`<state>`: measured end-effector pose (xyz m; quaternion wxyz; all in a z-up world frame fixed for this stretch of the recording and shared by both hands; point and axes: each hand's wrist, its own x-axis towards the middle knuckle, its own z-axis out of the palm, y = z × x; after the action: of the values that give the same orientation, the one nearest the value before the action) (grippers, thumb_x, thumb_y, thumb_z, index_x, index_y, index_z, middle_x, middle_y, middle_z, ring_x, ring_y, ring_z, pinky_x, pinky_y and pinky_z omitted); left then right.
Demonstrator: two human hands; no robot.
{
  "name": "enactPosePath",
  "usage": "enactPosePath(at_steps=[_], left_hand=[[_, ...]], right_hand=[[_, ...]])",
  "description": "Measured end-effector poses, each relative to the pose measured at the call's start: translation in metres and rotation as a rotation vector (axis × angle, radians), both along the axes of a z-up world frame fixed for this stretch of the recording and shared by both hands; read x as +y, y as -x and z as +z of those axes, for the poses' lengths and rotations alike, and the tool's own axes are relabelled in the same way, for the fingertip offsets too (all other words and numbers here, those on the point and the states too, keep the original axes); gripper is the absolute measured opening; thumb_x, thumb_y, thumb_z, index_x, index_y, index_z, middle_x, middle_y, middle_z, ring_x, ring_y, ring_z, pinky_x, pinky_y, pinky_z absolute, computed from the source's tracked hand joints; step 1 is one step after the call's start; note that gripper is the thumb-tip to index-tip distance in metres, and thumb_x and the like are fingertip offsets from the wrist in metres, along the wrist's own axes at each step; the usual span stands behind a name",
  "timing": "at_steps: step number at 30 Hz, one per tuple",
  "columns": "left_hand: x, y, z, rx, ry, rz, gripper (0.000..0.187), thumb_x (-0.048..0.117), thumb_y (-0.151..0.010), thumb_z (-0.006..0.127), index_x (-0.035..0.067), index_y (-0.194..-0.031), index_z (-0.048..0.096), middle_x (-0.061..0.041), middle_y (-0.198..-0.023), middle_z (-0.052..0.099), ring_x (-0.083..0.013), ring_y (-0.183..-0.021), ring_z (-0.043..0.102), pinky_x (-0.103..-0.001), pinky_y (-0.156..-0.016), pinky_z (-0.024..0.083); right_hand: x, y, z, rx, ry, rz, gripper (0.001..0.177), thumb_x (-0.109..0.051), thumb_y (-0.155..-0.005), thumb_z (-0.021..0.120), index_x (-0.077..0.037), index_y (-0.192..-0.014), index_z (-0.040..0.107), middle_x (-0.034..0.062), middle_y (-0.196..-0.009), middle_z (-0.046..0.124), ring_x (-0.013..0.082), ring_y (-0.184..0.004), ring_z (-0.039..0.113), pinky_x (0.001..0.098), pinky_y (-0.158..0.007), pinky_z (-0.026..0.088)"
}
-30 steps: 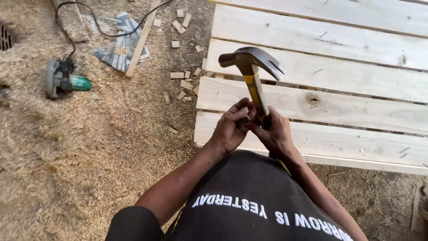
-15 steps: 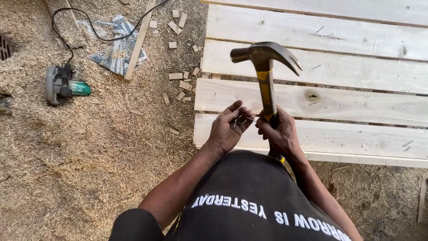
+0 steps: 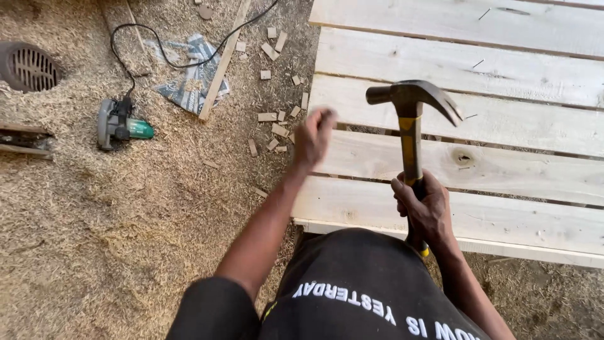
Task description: Nailing wooden planks onto a structure to build furniture.
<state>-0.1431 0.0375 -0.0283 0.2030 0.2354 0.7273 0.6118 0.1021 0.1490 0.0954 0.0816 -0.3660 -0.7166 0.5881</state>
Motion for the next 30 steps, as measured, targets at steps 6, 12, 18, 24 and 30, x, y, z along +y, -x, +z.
enactPosePath(at_steps=[6,12,18,24,30], left_hand=[[0.028,0.080,-0.049,0.619,0.103,-0.057,0.024,0.023,-0.110,0.056,0.004,-0.101,0.068,-0.009,-0.085,0.073,-0.0154,-0.068,0.070,-0.027,-0.056,0.063],[0.025,0.080,-0.044,0.630,0.108,-0.065,0.020,0.019,-0.107,0.059,0.004,-0.100,0.069,-0.012,-0.088,0.075,-0.0180,-0.073,0.073,-0.029,-0.062,0.065],[0.024,0.079,-0.045,0.647,0.083,-0.077,0.015,0.018,-0.104,0.065,0.005,-0.101,0.071,-0.013,-0.092,0.076,-0.0192,-0.076,0.075,-0.029,-0.066,0.066],[0.027,0.082,-0.053,0.632,0.115,-0.096,0.013,0.016,-0.103,0.064,0.007,-0.103,0.074,-0.011,-0.094,0.077,-0.0192,-0.075,0.075,-0.028,-0.063,0.066],[0.014,0.081,-0.040,0.631,0.088,-0.101,0.011,0.015,-0.100,0.068,0.008,-0.106,0.074,-0.010,-0.093,0.077,-0.0185,-0.076,0.073,-0.029,-0.066,0.063]], right_hand=[[0.004,-0.006,0.003,0.012,-0.044,0.009,0.031,-0.028,-0.101,0.065,0.000,-0.112,0.063,0.0056,-0.075,0.063,0.0114,-0.060,0.061,0.0297,-0.051,0.053],[0.004,0.006,0.019,0.084,-0.118,-0.001,0.040,-0.035,-0.108,0.047,-0.002,-0.126,0.061,0.0041,-0.071,0.063,0.0100,-0.055,0.058,0.0291,-0.047,0.049],[0.006,0.037,0.005,0.153,-0.271,0.023,0.035,-0.032,-0.113,0.044,-0.002,-0.124,0.059,0.0044,-0.070,0.059,0.0100,-0.055,0.054,0.0306,-0.046,0.048],[0.002,0.084,-0.001,-0.270,-0.408,0.162,0.028,-0.032,-0.108,0.049,-0.008,-0.117,0.059,0.0109,-0.063,0.060,0.0216,-0.048,0.054,0.0424,-0.042,0.044],[-0.023,0.070,0.011,-0.221,-0.447,0.085,0.033,-0.036,-0.106,0.052,-0.004,-0.110,0.060,0.0169,-0.060,0.059,0.0299,-0.048,0.056,0.0475,-0.048,0.042]])
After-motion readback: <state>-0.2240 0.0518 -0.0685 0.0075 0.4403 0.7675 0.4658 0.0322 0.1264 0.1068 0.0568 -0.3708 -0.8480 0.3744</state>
